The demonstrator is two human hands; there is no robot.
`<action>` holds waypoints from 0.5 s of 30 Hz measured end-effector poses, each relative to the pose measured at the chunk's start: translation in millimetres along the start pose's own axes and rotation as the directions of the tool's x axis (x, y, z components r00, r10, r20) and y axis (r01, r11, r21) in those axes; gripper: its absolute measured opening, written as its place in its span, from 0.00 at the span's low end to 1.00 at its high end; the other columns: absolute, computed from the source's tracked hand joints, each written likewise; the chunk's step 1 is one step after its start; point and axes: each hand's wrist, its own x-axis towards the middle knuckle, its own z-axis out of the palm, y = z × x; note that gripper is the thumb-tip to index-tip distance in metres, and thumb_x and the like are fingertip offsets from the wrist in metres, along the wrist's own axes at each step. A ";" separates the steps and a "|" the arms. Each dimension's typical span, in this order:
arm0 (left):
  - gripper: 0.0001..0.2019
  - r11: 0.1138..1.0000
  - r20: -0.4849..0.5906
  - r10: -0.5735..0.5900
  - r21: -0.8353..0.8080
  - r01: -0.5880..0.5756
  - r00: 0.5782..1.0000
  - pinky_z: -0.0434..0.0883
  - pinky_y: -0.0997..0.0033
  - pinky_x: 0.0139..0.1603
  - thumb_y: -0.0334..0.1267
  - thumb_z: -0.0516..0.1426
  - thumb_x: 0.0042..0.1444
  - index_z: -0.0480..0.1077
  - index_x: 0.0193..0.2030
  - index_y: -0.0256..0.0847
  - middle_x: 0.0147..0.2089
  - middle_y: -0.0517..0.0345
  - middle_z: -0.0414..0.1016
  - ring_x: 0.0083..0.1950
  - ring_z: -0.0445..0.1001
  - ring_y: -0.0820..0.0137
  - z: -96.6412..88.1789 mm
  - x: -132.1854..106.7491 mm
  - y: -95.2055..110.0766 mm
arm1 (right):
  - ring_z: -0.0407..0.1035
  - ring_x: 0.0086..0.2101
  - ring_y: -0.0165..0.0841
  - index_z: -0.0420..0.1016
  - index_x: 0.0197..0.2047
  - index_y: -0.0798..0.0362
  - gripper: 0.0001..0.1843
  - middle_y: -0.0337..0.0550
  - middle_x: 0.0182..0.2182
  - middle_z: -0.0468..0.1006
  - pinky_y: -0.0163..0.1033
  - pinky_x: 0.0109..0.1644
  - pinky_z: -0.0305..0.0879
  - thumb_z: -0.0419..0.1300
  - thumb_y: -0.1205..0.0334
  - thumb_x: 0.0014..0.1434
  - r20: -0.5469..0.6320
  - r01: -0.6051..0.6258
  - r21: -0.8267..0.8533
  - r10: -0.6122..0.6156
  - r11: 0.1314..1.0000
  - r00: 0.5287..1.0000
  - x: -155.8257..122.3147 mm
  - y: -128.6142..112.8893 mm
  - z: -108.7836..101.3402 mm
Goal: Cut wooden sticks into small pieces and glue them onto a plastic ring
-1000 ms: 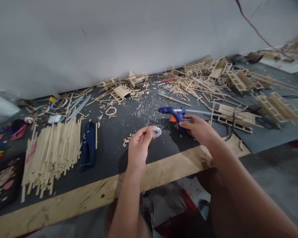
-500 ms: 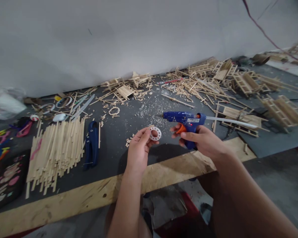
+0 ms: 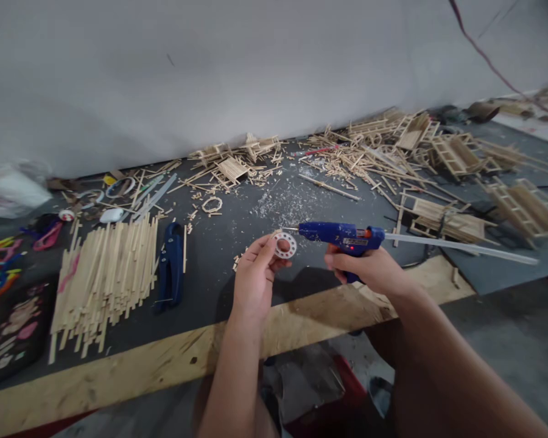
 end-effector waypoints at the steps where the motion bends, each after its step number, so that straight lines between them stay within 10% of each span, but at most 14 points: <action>1: 0.09 1.000 0.002 -0.001 -0.001 0.001 1.000 0.71 0.74 0.29 0.39 0.61 0.49 0.73 0.35 0.37 0.30 0.58 0.74 0.30 0.72 0.73 -0.2 -0.2 0.1 | 0.64 0.18 0.29 0.69 0.27 0.53 0.13 0.35 0.16 0.69 0.35 0.24 0.58 0.63 0.52 0.48 -0.010 -0.016 0.001 0.016 1.000 1.000 0.1 1.3 0.1; 15: 0.09 1.000 0.003 -0.026 0.007 0.026 1.000 0.70 0.75 0.28 0.40 0.61 0.48 0.73 0.35 0.37 0.29 0.57 0.73 0.29 0.71 0.73 1.0 -0.3 0.7 | 0.69 0.18 0.32 0.67 0.28 0.52 0.10 0.33 0.14 0.71 0.36 0.25 0.60 0.62 0.56 0.48 -0.061 -0.073 -0.032 0.071 0.997 0.996 -1.6 2.2 1.3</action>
